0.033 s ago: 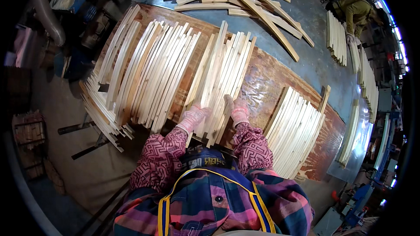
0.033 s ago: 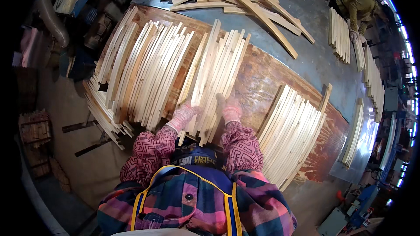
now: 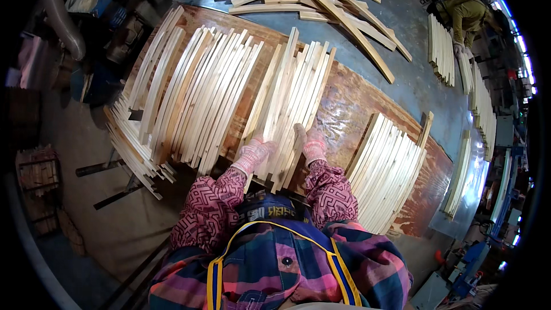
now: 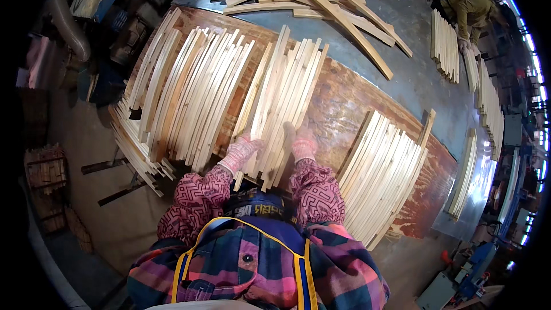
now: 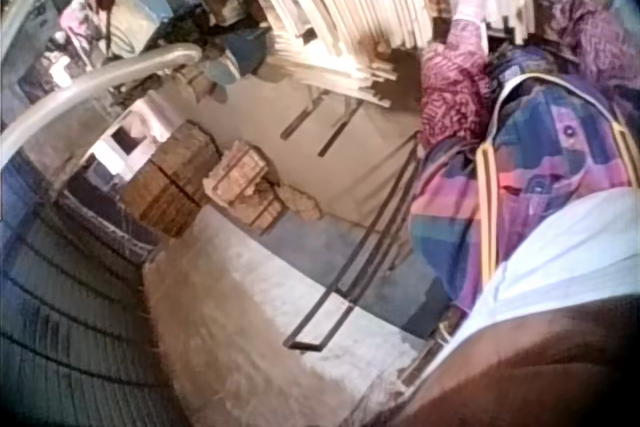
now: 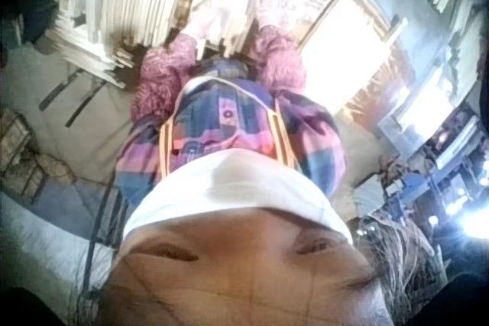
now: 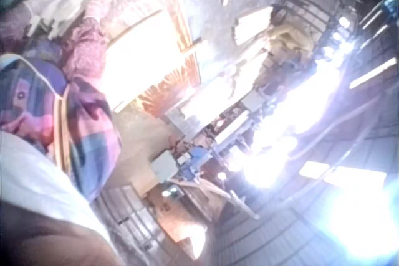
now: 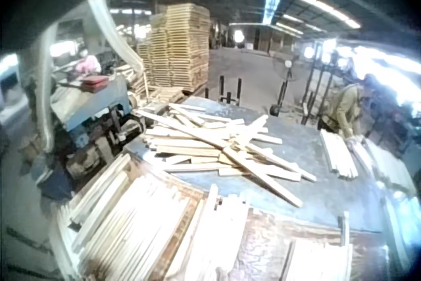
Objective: The person repeatedly picks up thin wooden strips from a pile on a workbench and arranges them into a neat stack. The person wears patterned gloves and a plaid shirt while performing the task in a workshop environment.
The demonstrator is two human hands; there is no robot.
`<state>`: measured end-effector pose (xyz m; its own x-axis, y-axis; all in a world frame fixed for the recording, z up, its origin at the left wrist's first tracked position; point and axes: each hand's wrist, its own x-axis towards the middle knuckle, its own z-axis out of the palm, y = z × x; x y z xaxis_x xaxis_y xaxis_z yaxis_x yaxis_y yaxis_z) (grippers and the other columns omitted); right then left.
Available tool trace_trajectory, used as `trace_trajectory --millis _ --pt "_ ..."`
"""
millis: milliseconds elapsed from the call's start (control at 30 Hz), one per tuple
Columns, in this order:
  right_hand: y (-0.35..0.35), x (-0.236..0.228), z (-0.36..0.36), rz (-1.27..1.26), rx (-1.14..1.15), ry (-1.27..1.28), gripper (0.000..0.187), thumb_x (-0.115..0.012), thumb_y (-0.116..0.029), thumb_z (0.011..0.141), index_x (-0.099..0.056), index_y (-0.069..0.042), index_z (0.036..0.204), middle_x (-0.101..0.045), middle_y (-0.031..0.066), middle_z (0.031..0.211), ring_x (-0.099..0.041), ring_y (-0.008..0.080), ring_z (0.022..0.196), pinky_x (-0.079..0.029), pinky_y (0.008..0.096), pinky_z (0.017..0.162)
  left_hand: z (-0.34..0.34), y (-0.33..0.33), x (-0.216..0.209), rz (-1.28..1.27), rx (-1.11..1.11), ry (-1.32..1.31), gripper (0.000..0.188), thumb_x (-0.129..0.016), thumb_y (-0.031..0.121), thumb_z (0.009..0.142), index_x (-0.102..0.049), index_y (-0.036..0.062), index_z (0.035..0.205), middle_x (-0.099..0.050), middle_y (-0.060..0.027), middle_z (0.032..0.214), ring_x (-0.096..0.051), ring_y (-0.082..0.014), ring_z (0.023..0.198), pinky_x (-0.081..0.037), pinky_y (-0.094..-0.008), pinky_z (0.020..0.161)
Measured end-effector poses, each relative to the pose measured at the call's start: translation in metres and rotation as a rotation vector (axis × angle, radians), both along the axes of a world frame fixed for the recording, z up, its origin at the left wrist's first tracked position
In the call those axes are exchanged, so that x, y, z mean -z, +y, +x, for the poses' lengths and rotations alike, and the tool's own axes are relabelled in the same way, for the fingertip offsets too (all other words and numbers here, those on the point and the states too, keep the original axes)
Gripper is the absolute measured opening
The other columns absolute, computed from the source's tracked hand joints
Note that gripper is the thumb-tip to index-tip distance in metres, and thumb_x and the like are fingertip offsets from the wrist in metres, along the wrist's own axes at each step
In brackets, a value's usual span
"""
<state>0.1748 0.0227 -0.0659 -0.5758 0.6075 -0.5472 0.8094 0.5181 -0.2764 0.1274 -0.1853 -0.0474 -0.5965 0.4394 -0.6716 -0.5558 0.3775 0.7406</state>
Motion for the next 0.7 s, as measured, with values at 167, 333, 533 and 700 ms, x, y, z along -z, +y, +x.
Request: trace_trajectory --millis 167,333,533,700 --pt "-0.008 -0.013 -0.005 -0.015 0.031 -0.035 0.08 -0.051 -0.069 0.09 -0.063 0.002 0.125 -0.064 0.0259 0.125 -0.063 0.0401 0.116 -0.052 0.0508 0.092 0.002 0.001 0.007 -0.189 0.033 0.135 0.063 -0.066 0.013 0.09 -0.038 0.0048 0.146 -0.067 -0.0107 0.103 -0.062 -0.0206 0.091 -0.051 -0.0334 0.082" --pt "-0.008 -0.007 -0.005 -0.045 0.012 0.005 0.079 -0.054 -0.068 0.089 -0.065 0.003 0.122 -0.064 0.0264 0.123 -0.062 0.0399 0.116 -0.051 0.0487 0.094 0.0 -0.01 0.023 0.049 -0.037 0.078 0.05 -0.066 0.01 0.09 -0.051 0.0038 0.137 -0.068 -0.0096 0.104 -0.064 -0.0192 0.084 -0.054 -0.0328 0.079" --pt "-0.002 0.005 0.001 -0.067 0.021 0.077 0.098 -0.058 -0.065 0.088 -0.02 -0.005 0.155 -0.066 0.0282 0.118 -0.063 0.0421 0.111 -0.049 0.049 0.093 -0.01 -0.034 -0.043 0.409 -0.206 -0.39 0.044 -0.069 0.019 0.09 -0.06 0.0057 0.131 -0.069 -0.0081 0.1 -0.068 -0.0186 0.083 -0.06 -0.0348 0.074" --pt "-0.003 0.007 0.001 -0.064 0.056 0.058 0.09 -0.06 -0.066 0.086 -0.045 0.003 0.142 -0.065 0.0299 0.119 -0.06 0.0435 0.115 -0.046 0.0482 0.098 -0.059 -0.089 -0.075 0.571 -0.158 -0.253 0.052 -0.07 0.033 0.091 -0.058 -0.0008 0.129 -0.071 -0.0105 0.094 -0.07 -0.0179 0.079 -0.06 -0.0327 0.069"
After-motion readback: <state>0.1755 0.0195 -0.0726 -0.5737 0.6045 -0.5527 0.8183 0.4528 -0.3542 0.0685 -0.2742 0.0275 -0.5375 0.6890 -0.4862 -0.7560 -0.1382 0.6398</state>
